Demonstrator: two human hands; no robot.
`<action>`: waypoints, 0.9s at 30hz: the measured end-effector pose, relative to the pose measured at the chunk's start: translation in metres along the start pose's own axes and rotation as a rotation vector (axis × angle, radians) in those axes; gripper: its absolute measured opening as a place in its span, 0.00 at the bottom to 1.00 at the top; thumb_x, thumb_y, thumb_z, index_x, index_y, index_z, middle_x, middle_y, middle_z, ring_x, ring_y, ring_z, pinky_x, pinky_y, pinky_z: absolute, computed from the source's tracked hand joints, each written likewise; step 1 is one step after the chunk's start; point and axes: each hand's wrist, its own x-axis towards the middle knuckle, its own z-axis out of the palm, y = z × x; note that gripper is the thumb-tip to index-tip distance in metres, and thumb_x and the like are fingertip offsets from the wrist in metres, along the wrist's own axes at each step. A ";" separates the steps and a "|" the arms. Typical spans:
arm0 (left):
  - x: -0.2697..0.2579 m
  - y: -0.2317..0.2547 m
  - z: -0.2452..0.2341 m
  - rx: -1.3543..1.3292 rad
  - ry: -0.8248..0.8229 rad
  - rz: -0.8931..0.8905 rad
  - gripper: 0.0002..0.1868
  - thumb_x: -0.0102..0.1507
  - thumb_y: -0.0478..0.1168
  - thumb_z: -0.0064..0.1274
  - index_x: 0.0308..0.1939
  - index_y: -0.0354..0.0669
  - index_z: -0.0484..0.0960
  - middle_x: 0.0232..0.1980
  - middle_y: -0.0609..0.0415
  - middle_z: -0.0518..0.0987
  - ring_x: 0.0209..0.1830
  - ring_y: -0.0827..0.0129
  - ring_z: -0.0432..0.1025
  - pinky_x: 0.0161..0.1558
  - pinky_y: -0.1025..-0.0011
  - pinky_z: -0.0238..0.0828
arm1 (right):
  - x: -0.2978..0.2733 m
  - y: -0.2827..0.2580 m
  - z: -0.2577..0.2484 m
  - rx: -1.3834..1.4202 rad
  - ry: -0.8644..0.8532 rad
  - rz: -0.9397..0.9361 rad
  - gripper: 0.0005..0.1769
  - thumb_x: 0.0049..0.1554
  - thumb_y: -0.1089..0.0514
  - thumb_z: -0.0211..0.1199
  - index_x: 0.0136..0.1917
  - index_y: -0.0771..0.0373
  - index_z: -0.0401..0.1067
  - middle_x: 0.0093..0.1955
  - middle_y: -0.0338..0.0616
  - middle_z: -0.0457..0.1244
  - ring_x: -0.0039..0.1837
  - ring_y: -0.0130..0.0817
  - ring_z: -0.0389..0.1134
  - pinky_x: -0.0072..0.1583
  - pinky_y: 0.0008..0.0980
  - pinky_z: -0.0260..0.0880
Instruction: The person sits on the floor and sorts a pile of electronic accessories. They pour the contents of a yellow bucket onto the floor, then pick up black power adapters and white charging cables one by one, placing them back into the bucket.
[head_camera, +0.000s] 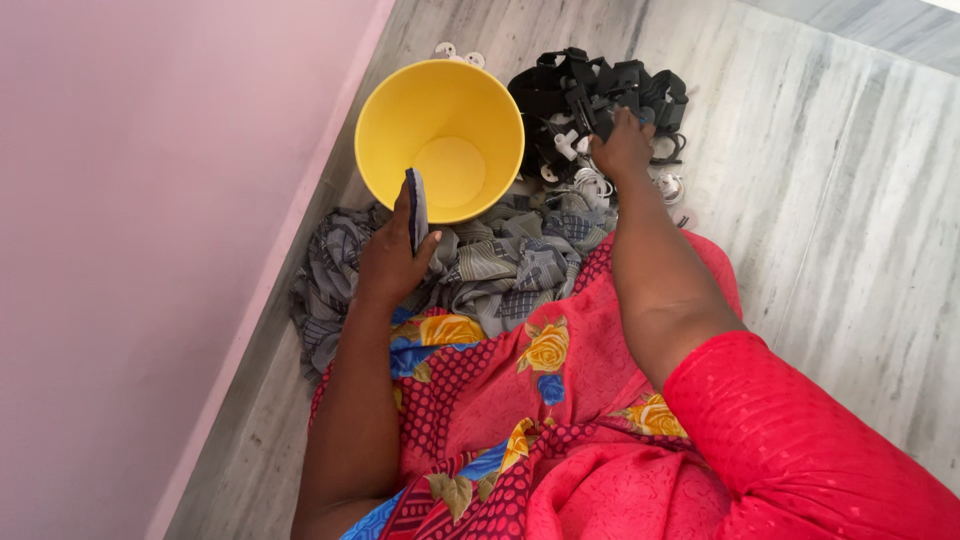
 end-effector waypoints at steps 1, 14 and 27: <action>0.000 -0.001 -0.001 0.003 -0.005 -0.007 0.49 0.65 0.52 0.57 0.82 0.55 0.42 0.53 0.35 0.82 0.51 0.38 0.78 0.49 0.48 0.75 | 0.000 0.001 0.005 -0.021 -0.084 0.039 0.44 0.53 0.44 0.72 0.75 0.60 0.58 0.70 0.52 0.58 0.70 0.65 0.51 0.61 0.68 0.56; 0.001 -0.007 0.009 0.029 0.017 0.050 0.49 0.64 0.51 0.57 0.82 0.53 0.44 0.62 0.36 0.78 0.53 0.38 0.76 0.50 0.47 0.74 | -0.002 -0.017 -0.009 0.165 0.240 0.009 0.30 0.54 0.46 0.72 0.64 0.62 0.71 0.63 0.55 0.65 0.65 0.61 0.62 0.60 0.58 0.65; 0.002 -0.003 0.008 0.042 -0.033 0.059 0.48 0.65 0.52 0.55 0.82 0.54 0.42 0.57 0.31 0.79 0.52 0.36 0.76 0.48 0.47 0.74 | 0.010 -0.013 -0.121 1.882 0.362 -0.032 0.33 0.62 0.37 0.56 0.68 0.64 0.64 0.57 0.52 0.66 0.57 0.42 0.74 0.56 0.42 0.85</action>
